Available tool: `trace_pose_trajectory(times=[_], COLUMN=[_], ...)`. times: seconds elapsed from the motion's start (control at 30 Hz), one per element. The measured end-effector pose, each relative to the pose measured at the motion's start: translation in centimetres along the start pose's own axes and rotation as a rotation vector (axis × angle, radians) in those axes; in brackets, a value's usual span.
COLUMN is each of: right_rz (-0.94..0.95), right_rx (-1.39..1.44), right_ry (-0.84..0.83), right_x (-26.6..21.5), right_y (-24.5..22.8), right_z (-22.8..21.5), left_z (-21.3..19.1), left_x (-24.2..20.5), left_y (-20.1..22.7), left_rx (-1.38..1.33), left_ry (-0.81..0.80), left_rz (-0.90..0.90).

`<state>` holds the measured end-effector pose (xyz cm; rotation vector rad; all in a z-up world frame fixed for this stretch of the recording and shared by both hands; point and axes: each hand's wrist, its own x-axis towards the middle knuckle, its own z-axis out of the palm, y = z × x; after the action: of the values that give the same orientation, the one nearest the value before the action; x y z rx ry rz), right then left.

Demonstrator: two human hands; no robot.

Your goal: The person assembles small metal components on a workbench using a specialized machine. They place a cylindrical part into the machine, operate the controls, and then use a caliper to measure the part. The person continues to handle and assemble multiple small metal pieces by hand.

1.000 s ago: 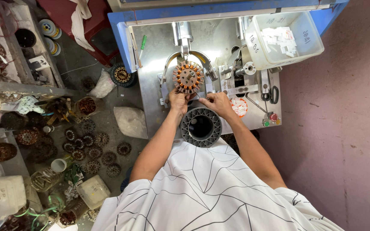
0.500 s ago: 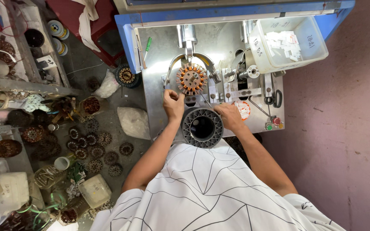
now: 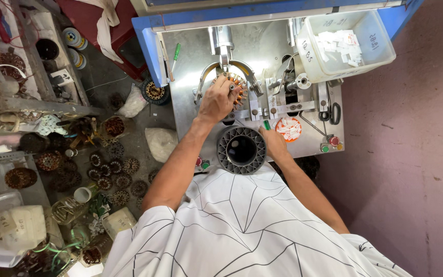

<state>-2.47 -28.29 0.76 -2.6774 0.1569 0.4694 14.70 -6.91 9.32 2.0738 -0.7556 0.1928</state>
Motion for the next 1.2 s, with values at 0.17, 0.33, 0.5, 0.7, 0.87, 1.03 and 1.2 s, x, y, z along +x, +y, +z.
trace_pose_trajectory(times=[0.17,0.33,0.5,0.7,0.87,1.03,1.2], right_rz=[0.138,0.245,-0.436,-0.517,-0.374,-0.295,-0.099], right_rx=[0.285,0.999,0.397,0.440,0.097,0.463,0.264], right_ry=[0.128,0.148,0.618,0.206,0.369,-0.287,-0.024], right_x=[-1.5,-2.6,-1.2,3.5,3.4,3.7,1.9], right_y=[-0.2,-3.5,-8.7,-13.4,-16.0,-15.6,-12.9], right_z=[-1.3,-5.7,-10.9,-13.1,-13.0,-14.7,-14.5], left_z=[-1.0,-3.0,-3.1,-4.3,-4.5,-8.6,-19.1], left_x=[0.4,-0.1,-0.8,-1.3,-2.4,-2.7,-2.2], left_y=[1.3,3.4,4.0,5.4,6.4,6.6,5.5], left_rx=[-0.168,-0.505,-0.865,-0.818,-0.987,-0.765,-1.117], left_ry=[0.120,0.336,0.354,0.270,0.651,0.833,0.905], left_rz=[-0.043,-0.188,-0.382,-0.324,-0.515,-0.481,-0.291])
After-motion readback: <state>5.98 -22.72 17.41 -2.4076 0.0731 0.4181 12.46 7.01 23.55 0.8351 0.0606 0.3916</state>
